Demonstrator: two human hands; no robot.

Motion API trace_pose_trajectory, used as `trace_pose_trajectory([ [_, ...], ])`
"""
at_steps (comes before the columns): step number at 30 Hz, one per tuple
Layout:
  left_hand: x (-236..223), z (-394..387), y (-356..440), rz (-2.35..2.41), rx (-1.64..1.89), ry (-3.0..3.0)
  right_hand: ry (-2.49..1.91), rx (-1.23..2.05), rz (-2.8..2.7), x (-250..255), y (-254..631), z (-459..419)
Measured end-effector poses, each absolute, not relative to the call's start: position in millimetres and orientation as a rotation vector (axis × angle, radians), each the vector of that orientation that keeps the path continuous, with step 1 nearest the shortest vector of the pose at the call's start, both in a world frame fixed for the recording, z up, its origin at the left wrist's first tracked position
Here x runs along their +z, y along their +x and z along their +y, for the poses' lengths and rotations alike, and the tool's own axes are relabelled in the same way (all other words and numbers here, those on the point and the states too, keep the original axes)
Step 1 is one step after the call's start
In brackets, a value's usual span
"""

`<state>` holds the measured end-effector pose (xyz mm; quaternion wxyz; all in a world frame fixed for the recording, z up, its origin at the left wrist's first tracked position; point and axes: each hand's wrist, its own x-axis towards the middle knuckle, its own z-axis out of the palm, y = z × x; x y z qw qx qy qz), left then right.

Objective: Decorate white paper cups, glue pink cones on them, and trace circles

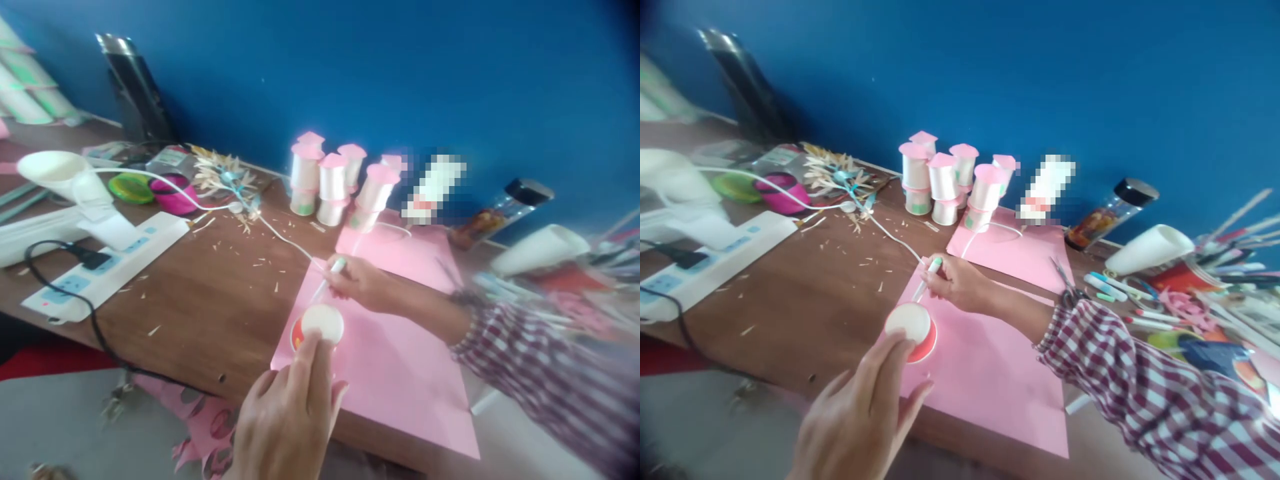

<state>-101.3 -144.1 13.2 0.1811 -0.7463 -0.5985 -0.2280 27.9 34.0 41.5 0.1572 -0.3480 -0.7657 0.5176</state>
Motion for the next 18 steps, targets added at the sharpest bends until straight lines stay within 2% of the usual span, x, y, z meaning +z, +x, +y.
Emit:
trace_pose_trajectory([
  [18, 25.6, -146.3, -91.5, -1.808, -0.5, -2.037, -1.179, 1.188, -2.005, 36.3, 84.2, -20.0],
])
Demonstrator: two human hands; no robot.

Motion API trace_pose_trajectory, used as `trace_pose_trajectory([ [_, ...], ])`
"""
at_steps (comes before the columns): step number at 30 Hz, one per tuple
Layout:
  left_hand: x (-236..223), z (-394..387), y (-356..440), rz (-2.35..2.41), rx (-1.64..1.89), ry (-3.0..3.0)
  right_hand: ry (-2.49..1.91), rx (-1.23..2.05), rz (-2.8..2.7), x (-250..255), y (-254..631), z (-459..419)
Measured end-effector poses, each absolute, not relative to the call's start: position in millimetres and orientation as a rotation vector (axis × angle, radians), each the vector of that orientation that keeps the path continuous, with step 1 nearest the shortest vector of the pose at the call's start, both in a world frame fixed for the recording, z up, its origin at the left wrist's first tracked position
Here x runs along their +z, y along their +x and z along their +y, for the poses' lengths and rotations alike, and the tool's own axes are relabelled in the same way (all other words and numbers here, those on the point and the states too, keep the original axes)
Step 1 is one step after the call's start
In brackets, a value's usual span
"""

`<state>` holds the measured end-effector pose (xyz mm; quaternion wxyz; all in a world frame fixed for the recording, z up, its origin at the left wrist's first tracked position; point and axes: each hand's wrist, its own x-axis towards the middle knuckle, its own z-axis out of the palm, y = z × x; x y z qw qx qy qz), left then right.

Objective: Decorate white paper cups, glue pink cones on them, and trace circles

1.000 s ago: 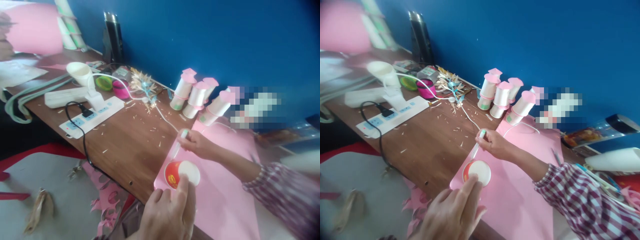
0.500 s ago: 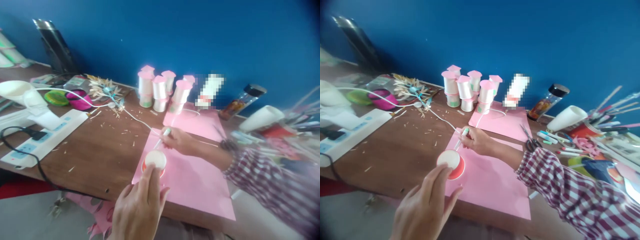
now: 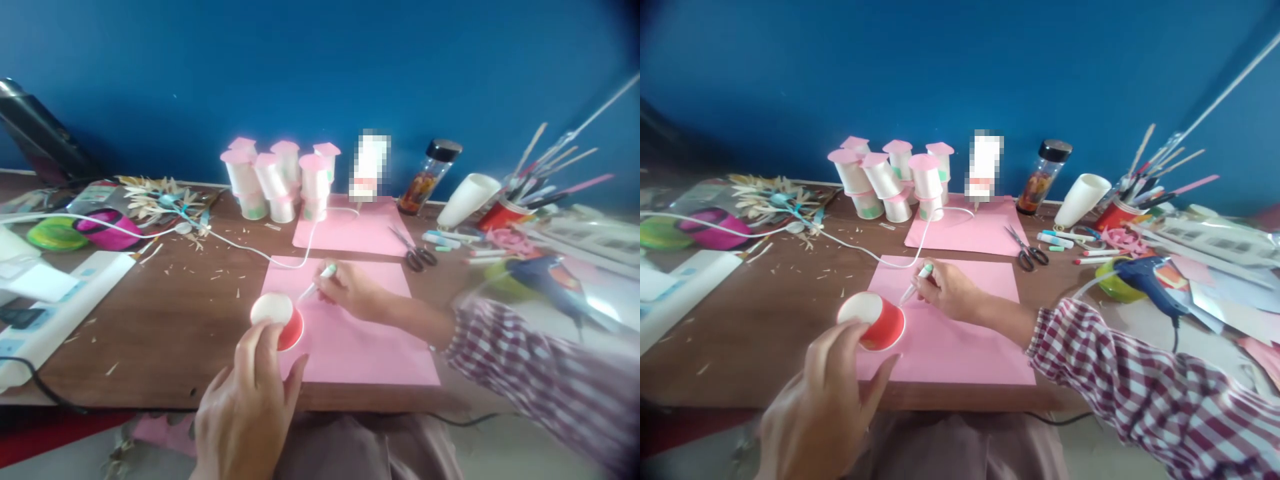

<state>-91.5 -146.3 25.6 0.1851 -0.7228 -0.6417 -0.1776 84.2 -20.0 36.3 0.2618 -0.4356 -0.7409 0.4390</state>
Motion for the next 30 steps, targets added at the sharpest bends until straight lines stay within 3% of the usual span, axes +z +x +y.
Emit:
trace_pose_trajectory([
  [15, 27.8, -145.0, -97.8, -1.743, -0.39, -2.074, -1.269, 1.028, -1.846, 27.2, 92.9, -79.8],
  [30, 36.2, -148.6, -91.7, -1.843, -0.314, -2.09, -1.296, 0.635, -1.907, -3.1, 73.0, -135.9],
])
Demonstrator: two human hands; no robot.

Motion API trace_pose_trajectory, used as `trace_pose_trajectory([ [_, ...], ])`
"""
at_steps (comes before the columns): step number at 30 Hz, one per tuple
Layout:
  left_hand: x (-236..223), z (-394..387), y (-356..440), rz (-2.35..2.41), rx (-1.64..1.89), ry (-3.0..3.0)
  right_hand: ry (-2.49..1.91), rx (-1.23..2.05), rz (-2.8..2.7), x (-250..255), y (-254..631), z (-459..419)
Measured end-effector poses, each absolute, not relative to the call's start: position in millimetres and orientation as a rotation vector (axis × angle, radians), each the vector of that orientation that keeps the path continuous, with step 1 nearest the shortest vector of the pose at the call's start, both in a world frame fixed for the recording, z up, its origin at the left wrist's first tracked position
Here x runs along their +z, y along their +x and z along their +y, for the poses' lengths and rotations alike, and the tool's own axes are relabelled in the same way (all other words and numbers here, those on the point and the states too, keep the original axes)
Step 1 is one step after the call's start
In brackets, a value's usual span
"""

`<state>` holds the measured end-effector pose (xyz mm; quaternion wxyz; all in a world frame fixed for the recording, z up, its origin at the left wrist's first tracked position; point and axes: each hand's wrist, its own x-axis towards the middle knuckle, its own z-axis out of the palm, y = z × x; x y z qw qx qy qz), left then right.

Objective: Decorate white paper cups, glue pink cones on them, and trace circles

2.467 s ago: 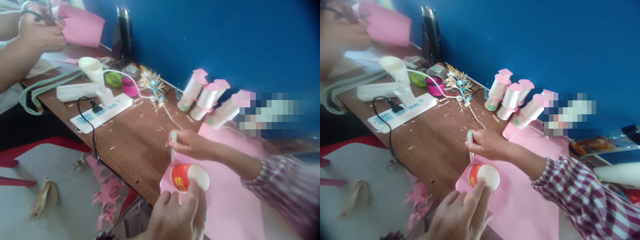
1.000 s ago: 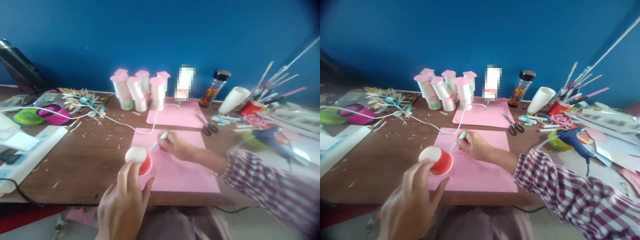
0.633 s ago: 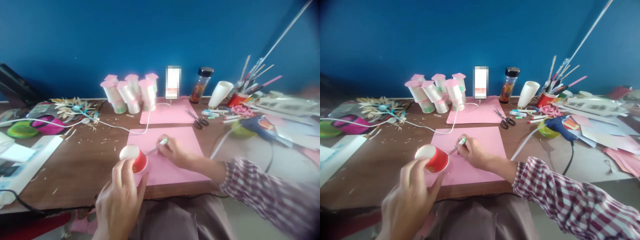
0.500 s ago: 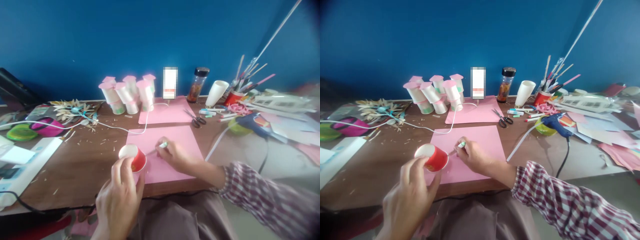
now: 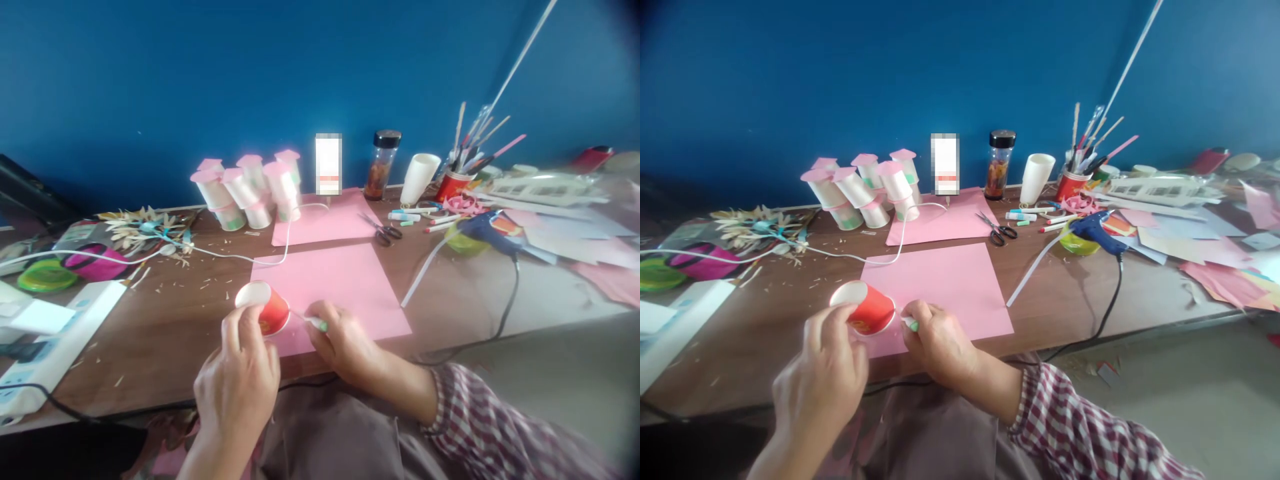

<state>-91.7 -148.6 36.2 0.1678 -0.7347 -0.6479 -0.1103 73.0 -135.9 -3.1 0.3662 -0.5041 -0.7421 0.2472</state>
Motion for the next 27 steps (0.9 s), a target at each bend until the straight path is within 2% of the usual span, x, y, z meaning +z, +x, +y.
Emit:
trace_pose_trajectory([
  [13, 37.5, -149.2, -91.6, -1.853, -0.321, -2.104, -1.169, 0.432, -1.963, -8.7, 68.4, -151.8],
  [27, 46.2, -148.8, -93.7, -1.887, -0.303, -2.124, -1.108, 0.472, -1.944, -8.6, 70.1, -156.3],
])
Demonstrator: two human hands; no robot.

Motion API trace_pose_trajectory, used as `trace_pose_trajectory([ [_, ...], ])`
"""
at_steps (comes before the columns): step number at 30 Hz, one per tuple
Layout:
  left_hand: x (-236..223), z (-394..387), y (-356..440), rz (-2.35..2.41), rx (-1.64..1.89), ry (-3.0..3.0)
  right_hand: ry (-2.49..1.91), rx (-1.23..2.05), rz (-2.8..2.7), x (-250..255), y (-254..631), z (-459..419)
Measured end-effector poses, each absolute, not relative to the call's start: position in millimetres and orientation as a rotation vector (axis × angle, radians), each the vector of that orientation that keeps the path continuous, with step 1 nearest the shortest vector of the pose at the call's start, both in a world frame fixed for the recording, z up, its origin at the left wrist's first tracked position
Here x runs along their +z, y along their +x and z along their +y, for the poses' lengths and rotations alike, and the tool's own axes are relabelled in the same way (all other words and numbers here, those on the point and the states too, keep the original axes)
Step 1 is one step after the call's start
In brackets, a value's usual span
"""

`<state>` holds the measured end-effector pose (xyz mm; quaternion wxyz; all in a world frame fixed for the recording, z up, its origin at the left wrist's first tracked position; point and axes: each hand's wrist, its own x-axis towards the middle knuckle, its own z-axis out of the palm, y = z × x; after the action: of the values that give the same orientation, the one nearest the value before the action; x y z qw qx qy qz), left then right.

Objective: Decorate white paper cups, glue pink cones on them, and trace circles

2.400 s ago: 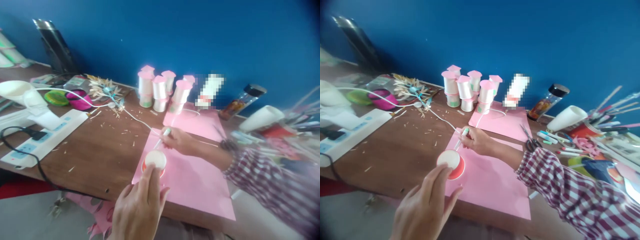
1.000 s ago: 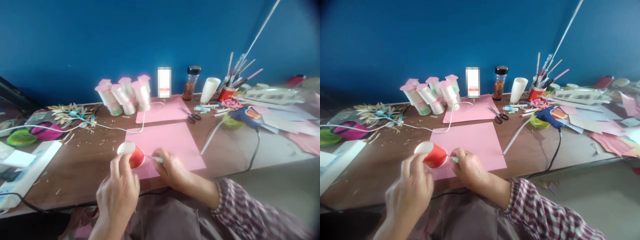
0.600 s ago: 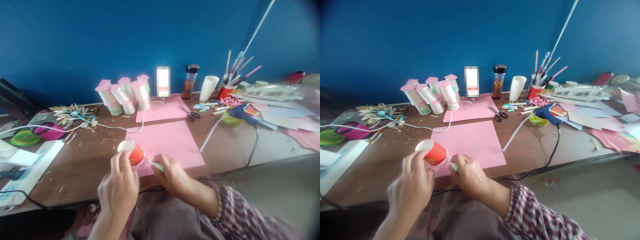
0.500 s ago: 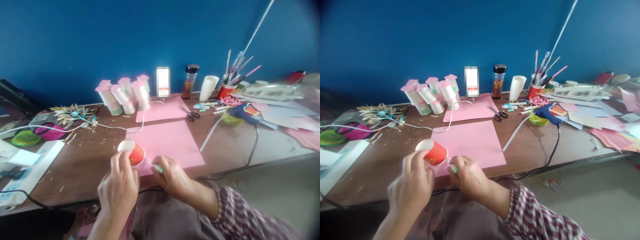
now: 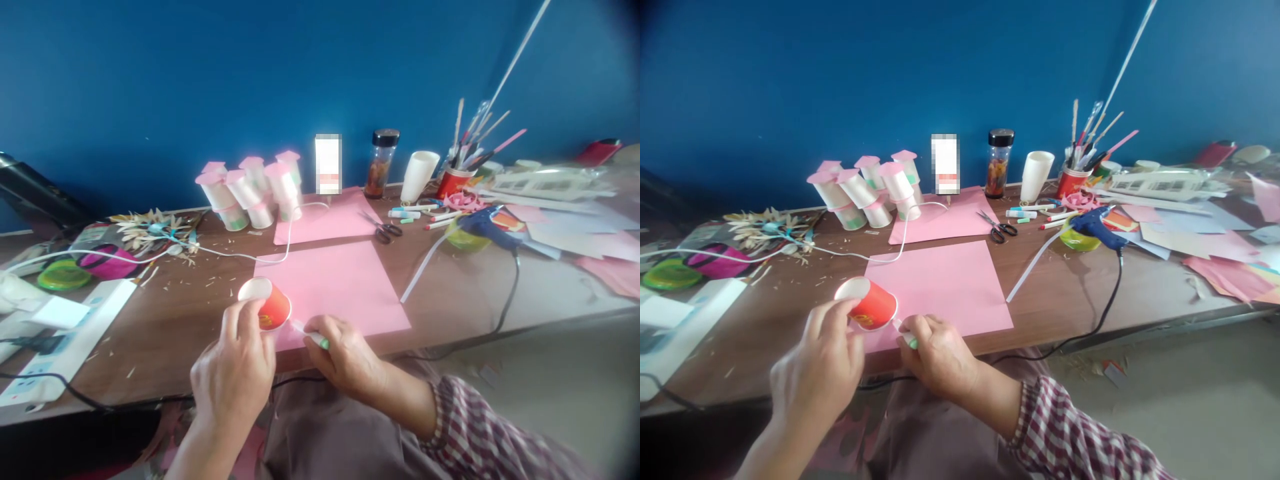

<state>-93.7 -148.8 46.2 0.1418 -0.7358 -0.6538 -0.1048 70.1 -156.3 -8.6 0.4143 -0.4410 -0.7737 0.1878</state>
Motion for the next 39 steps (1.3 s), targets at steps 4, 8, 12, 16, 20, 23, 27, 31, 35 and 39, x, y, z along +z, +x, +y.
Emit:
trace_pose_trajectory([
  [4, 56.8, -147.0, -98.4, -1.881, -0.262, -2.174, -0.968, 0.425, -1.943, -8.1, 72.8, -158.5],
  [8, 73.2, -138.9, -109.8, -1.808, -0.154, -2.315, -0.82, 0.245, -2.067, -9.0, 66.9, -164.6],
  [12, 83.9, -128.0, -122.4, -1.738, -0.075, -2.431, -0.723, 0.061, -2.252, -15.2, 46.8, -169.3],
  [16, 86.5, -123.0, -126.9, -1.714, -0.095, -2.557, -0.737, -0.122, -2.311, -22.2, 23.0, -167.2],
  [20, 85.2, -123.1, -126.4, -1.708, -0.132, -2.576, -0.775, -0.202, -2.299, -23.9, 9.5, -159.7],
  [23, 84.7, -123.4, -126.3, -1.713, -0.117, -2.557, -0.818, -0.235, -2.301, -22.7, 7.7, -153.9],
  [27, 85.9, -123.4, -125.1, -1.7, -0.097, -2.564, -0.85, -0.241, -2.312, -22.0, 9.1, -149.6],
  [31, 86.9, -124.0, -123.1, -1.716, -0.071, -2.545, -0.846, -0.224, -2.309, -24.1, 9.4, -148.2],
  [35, 86.8, -125.7, -122.5, -1.735, -0.041, -2.505, -0.838, -0.238, -2.283, -26.4, 9.0, -147.9],
  [39, 85.5, -126.0, -123.0, -1.735, -0.019, -2.48, -0.827, -0.249, -2.287, -26.1, 8.9, -147.3],
])
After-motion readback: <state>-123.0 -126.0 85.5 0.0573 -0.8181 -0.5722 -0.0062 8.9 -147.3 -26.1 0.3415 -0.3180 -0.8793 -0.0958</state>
